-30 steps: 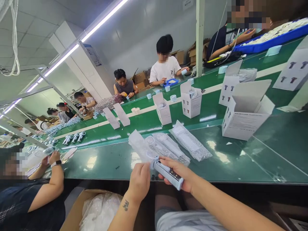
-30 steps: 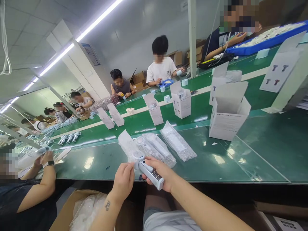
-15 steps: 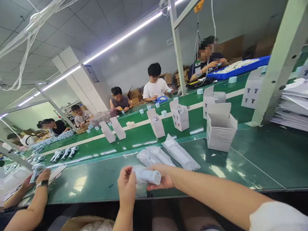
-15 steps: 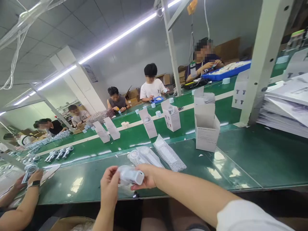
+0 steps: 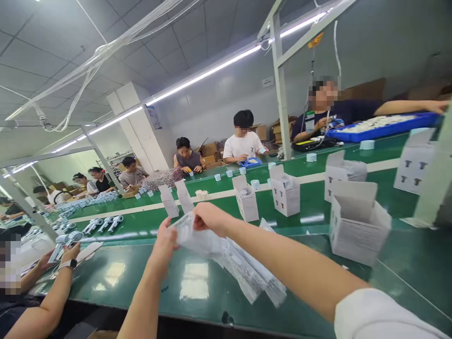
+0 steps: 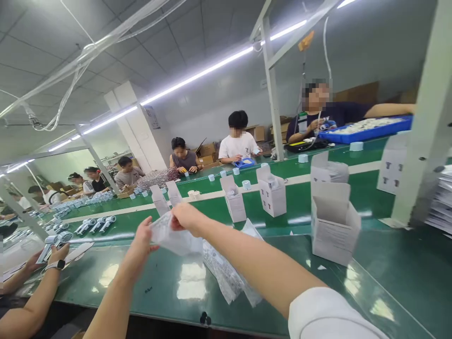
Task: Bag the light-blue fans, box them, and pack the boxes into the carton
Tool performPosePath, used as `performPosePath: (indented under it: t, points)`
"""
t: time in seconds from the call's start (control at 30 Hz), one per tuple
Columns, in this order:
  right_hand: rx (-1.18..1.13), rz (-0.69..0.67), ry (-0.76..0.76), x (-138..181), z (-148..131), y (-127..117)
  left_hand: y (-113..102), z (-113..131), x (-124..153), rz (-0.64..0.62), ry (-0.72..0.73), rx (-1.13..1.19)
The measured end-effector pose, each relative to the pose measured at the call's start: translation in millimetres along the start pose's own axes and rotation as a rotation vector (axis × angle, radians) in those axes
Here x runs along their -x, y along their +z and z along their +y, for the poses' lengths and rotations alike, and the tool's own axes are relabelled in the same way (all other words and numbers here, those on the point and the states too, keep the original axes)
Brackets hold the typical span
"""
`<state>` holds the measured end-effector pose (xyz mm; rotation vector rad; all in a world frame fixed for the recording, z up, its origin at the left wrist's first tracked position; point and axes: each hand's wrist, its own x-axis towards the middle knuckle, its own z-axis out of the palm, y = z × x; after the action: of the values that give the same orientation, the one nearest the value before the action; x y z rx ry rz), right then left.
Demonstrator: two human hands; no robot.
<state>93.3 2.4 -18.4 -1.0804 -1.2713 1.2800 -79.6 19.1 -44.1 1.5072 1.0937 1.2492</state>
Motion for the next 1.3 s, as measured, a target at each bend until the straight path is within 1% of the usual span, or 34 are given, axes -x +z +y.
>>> performPosePath:
  t: [0.07,0.13,0.17,0.23,0.3,0.37,0.43,0.5,0.57,0.67,0.77,0.87,0.9,0.93,0.97,1.0,1.03,1.07,1.13,1.17,1.23,1.3]
  points:
    - [0.072,-0.097,-0.004,-19,16,12,-5,-18,-4,-0.141,-0.017,-0.017]
    - [0.156,-0.187,-0.013,-45,28,14,-11,-34,-11,-0.242,-0.020,-0.055]
    - [0.200,-0.212,-0.019,-62,33,10,-15,-40,-17,-0.261,-0.020,-0.094]
    - [0.293,-0.192,-0.040,-102,40,-8,-25,-49,-32,-0.262,-0.018,-0.195]
    - [0.399,-0.086,-0.074,-148,46,-36,-37,-54,-53,-0.224,-0.014,-0.273]
    - [0.502,0.035,-0.097,-195,58,-65,-50,-57,-78,-0.183,-0.031,-0.300]
    - [0.585,0.095,-0.091,-237,76,-86,-60,-58,-107,-0.126,-0.066,-0.268]
    - [0.643,0.109,-0.086,-270,96,-99,-67,-56,-135,-0.049,-0.102,-0.183]
    - [0.679,0.107,-0.113,-295,114,-104,-69,-53,-162,0.047,-0.124,-0.079]
    - [0.694,0.084,-0.204,-319,130,-107,-62,-50,-196,0.136,-0.107,0.083]
    - [0.685,0.082,-0.291,-325,136,-112,-43,-52,-224,0.175,-0.038,0.239]
    - [0.691,0.080,-0.328,-308,132,-119,-18,-58,-246,0.213,0.072,0.343]
    - [0.697,0.072,-0.330,-298,130,-123,-10,-60,-251,0.221,0.133,0.334]
    - [0.706,0.061,-0.327,-286,127,-128,-3,-61,-255,0.218,0.208,0.276]
    - [0.718,0.050,-0.317,-272,123,-133,4,-61,-256,0.199,0.299,0.165]
    - [0.732,0.040,-0.302,-256,120,-139,10,-59,-256,0.149,0.402,0.008]
    - [0.746,0.031,-0.284,-241,118,-145,16,-56,-253,0.065,0.512,-0.179]
    - [0.760,0.026,-0.265,-226,115,-152,22,-50,-248,-0.050,0.620,-0.374]
    - [0.774,0.029,-0.240,-200,113,-162,35,-33,-233,-0.329,0.804,-0.721]
    - [0.774,0.037,-0.239,-190,113,-166,42,-22,-223,-0.464,0.878,-0.857]
    - [0.763,0.051,-0.254,-176,114,-170,58,3,-205,-0.689,0.972,-1.083]
    - [0.746,0.051,-0.270,-170,115,-169,76,26,-193,-0.845,0.984,-1.250]
